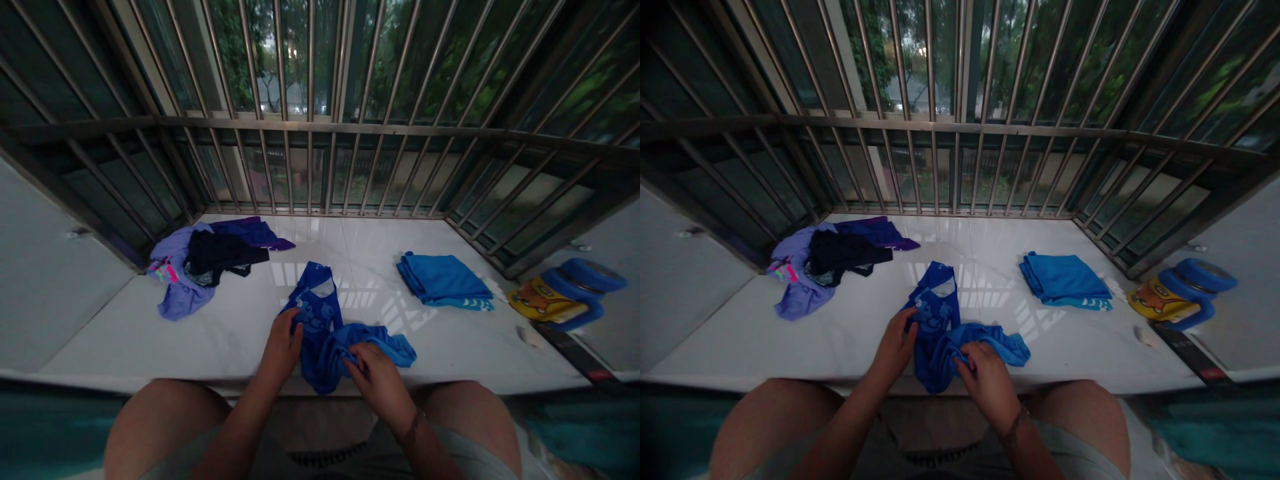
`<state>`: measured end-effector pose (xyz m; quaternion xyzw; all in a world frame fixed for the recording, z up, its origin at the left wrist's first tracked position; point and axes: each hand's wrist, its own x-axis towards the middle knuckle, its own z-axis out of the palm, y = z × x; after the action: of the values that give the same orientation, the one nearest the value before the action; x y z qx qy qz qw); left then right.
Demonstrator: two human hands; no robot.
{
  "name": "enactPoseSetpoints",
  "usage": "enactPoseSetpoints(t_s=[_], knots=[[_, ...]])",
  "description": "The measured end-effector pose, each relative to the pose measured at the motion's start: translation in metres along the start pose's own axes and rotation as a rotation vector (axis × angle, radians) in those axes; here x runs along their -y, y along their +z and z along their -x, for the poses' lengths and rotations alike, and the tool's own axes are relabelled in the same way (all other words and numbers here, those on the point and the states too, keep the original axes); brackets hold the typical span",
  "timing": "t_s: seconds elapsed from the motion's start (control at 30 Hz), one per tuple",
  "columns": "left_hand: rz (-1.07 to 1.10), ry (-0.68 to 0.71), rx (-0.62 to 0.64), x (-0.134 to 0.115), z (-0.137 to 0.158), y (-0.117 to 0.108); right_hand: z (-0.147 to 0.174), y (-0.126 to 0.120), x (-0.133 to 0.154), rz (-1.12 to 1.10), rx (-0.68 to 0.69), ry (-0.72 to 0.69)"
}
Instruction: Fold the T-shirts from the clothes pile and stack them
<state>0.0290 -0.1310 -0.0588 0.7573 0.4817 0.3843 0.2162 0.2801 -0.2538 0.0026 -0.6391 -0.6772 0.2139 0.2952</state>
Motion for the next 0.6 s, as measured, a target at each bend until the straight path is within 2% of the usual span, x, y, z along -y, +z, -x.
enactPoseSetpoints(t_s=[0.07,0.17,0.23,0.3,0.37,0.43,0.5,0.6], knots=[[-0.116,-0.043,-0.077,0.006,-0.009,-0.002,0.015,-0.008,0.013,-0.032,0.126,-0.050],[-0.246,-0.045,-0.062,0.010,-0.024,-0.002,0.034,-0.015,0.033,-0.095,0.389,-0.112],[-0.271,-0.056,-0.054,0.010,-0.032,-0.001,0.039,-0.016,0.041,-0.123,0.470,-0.122],[-0.214,-0.067,-0.051,0.009,-0.037,-0.001,0.035,-0.017,0.042,-0.119,0.414,-0.111],[-0.059,-0.078,-0.048,0.010,-0.039,-0.003,0.023,-0.017,0.035,-0.081,0.285,-0.112],[0.184,-0.134,-0.059,0.012,-0.039,-0.008,0.003,-0.016,0.023,-0.035,0.159,-0.134],[0.472,-0.249,-0.081,0.016,-0.035,-0.016,-0.022,-0.011,0.010,0.013,0.060,-0.170],[0.917,-0.425,-0.115,0.018,-0.028,-0.030,-0.067,0.004,-0.004,0.116,-0.019,-0.202]])
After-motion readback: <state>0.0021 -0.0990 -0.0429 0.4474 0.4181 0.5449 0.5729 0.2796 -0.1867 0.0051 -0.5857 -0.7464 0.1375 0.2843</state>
